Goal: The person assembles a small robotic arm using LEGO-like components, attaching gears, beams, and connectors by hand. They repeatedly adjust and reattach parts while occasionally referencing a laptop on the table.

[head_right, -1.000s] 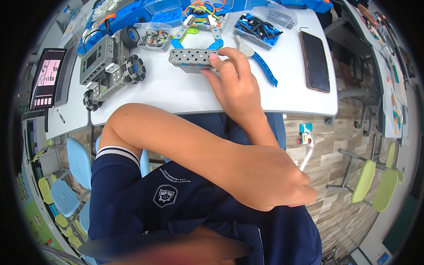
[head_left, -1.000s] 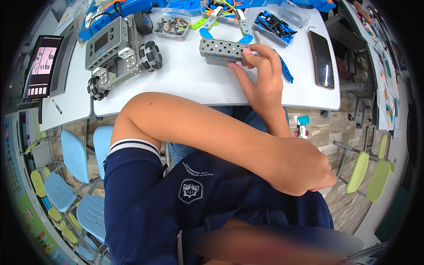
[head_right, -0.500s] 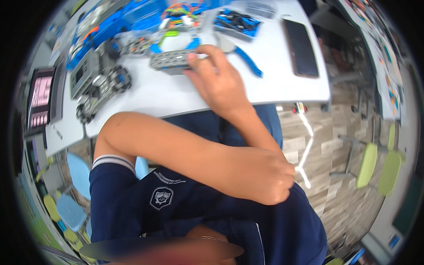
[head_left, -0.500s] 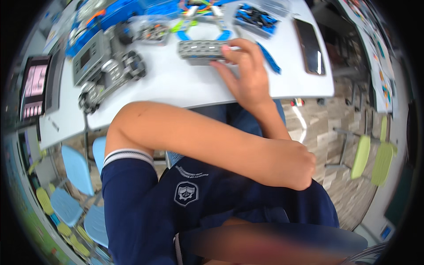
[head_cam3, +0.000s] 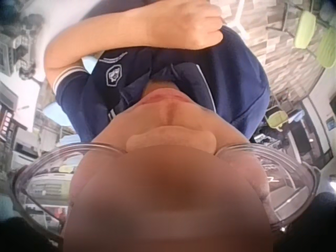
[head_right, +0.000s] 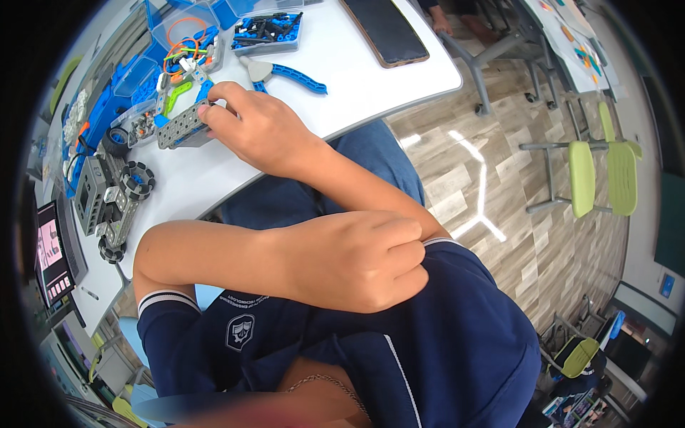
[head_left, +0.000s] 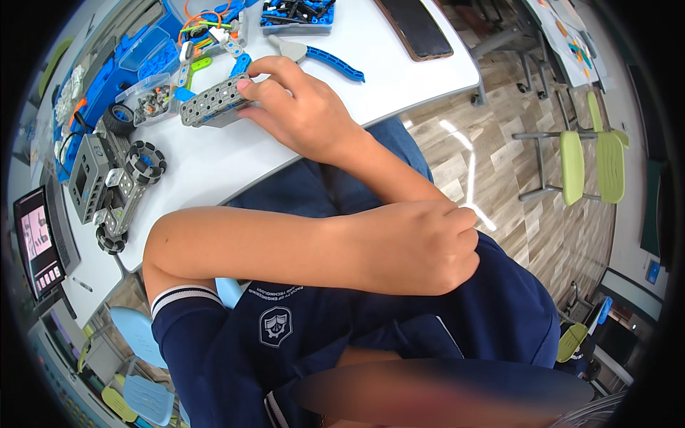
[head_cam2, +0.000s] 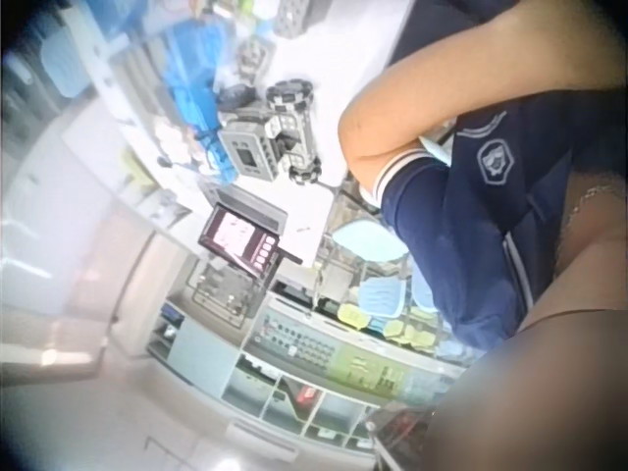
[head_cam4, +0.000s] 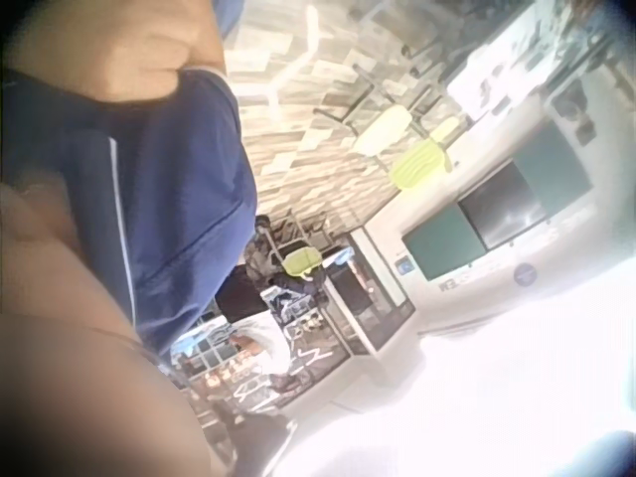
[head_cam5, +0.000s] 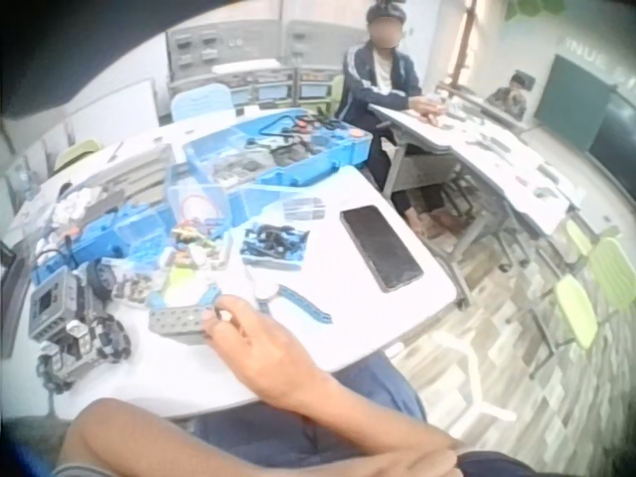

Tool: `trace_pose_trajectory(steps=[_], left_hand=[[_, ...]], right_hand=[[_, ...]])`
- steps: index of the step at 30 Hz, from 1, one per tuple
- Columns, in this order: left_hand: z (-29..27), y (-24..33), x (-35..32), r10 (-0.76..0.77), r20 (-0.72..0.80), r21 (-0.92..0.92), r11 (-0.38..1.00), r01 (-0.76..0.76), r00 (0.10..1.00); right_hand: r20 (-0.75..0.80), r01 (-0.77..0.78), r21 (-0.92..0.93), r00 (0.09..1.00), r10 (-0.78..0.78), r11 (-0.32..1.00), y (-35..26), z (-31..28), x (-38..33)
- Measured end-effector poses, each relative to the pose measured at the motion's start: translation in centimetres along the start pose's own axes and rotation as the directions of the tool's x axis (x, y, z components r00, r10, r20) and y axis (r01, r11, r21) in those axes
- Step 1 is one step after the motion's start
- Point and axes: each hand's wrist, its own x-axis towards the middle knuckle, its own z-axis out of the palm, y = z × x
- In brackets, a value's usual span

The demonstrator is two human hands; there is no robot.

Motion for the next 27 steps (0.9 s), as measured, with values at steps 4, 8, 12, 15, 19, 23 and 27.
trace_pose_trajectory(steps=[4, 8, 12, 15, 19, 23, 27], left_hand=[[0.3, 0.2, 0.4, -0.018, -0.077, 0.009, 1.0, 0.019, 0.997], [0.4, 0.2, 0.6, 0.058, -0.15, 0.113, 0.993, -0.041, 0.987], [0.2, 0.6, 0.1, 0.045, -0.085, 0.139, 0.99, -0.033, 0.995], [0.3, 0.8, 0.2, -0.01, -0.117, 0.127, 0.992, 0.025, 0.993], [0.8, 0.1, 1.1, 0.088, -0.258, 0.165, 0.985, -0.046, 0.962], [0.9, -0.6, 0.7, 0.191, -0.22, 0.227, 0.964, -0.141, 0.957], [1.3, -0.6, 0.7, 0.171, -0.254, 0.211, 0.97, -0.118, 0.952]], right_hand=[[0.006, -0.007, 0.001, 1.0, 0.007, 1.0, 0.1, -0.1, -0.1], [-0.001, 0.003, -0.012, 1.0, -0.003, 1.0, 0.0, -0.1, 0.0], [0.02, -0.077, 0.064, 0.997, 0.076, 0.995, -0.2, -0.2, -0.1], [0.047, -0.096, 0.053, 0.995, 0.093, 0.994, -0.1, -0.2, -0.2], [0.04, -0.104, 0.047, 0.994, 0.102, 0.993, 0.0, -0.3, -0.3], [0.04, -0.091, 0.055, 0.995, 0.089, 0.994, -0.3, -0.4, -0.3], [0.062, -0.069, 0.054, 0.996, 0.066, 0.996, -0.1, -0.4, -0.4]])
